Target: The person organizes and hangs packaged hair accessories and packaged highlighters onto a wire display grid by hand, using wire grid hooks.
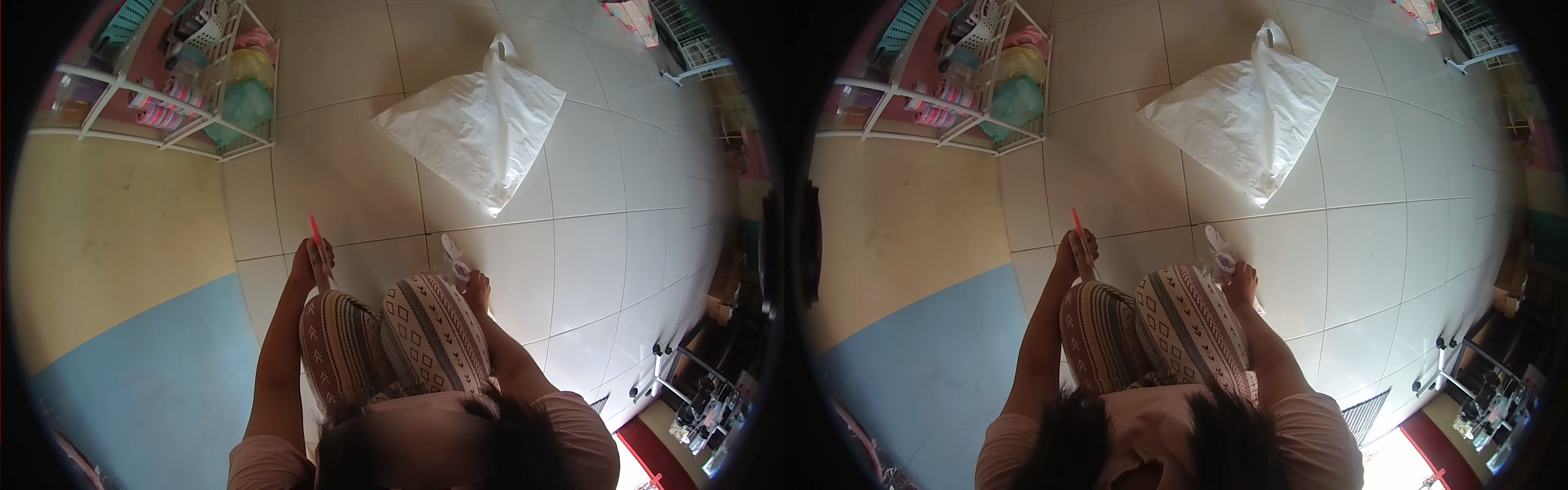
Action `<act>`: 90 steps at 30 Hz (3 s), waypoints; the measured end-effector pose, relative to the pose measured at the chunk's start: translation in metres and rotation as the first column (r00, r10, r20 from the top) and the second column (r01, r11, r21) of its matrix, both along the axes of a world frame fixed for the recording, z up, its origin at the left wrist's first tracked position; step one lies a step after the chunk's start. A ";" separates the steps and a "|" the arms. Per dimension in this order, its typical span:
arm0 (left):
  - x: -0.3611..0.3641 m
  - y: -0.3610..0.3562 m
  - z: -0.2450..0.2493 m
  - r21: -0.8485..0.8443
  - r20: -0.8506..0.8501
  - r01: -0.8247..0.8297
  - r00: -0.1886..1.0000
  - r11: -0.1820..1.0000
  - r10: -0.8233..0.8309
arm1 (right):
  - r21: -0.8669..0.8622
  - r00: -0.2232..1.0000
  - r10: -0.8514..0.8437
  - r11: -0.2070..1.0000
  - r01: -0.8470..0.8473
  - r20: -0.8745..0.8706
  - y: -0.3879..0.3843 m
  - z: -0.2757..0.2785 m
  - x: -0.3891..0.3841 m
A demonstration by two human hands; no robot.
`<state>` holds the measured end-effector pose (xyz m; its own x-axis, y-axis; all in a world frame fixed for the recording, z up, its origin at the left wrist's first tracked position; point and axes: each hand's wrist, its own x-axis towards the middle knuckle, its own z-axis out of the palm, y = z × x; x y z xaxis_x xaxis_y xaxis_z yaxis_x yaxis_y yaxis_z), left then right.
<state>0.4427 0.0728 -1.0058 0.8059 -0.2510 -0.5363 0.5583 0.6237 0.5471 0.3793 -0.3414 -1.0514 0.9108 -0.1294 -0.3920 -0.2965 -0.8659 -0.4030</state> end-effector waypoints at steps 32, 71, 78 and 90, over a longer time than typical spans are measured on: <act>0.018 -0.023 0.026 0.317 -0.051 0.326 0.944 0.890 -0.327 | 0.009 0.983 0.163 0.986 -0.164 0.089 0.017 0.007 0.010; -0.058 -0.196 -0.094 0.549 -0.095 0.675 0.636 0.492 -0.766 | 0.052 0.999 0.045 0.998 -0.045 0.013 0.023 -0.015 -0.013; -0.070 -0.205 -0.112 0.784 0.043 0.435 0.674 0.444 -0.737 | 0.346 0.976 -0.210 0.913 0.218 -0.061 0.021 -0.005 -0.016; 0.002 -0.175 -0.067 0.820 -0.110 0.517 0.563 0.246 -0.819 | 0.470 0.942 -0.211 0.825 0.315 -0.261 0.020 0.014 -0.002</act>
<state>0.4443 -0.1026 -1.0733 0.6697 -0.4437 -0.5955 0.2847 -0.5872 0.7577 0.3769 -0.3210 -1.0372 0.7717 -0.0929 -0.6291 -0.5985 -0.4403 -0.6692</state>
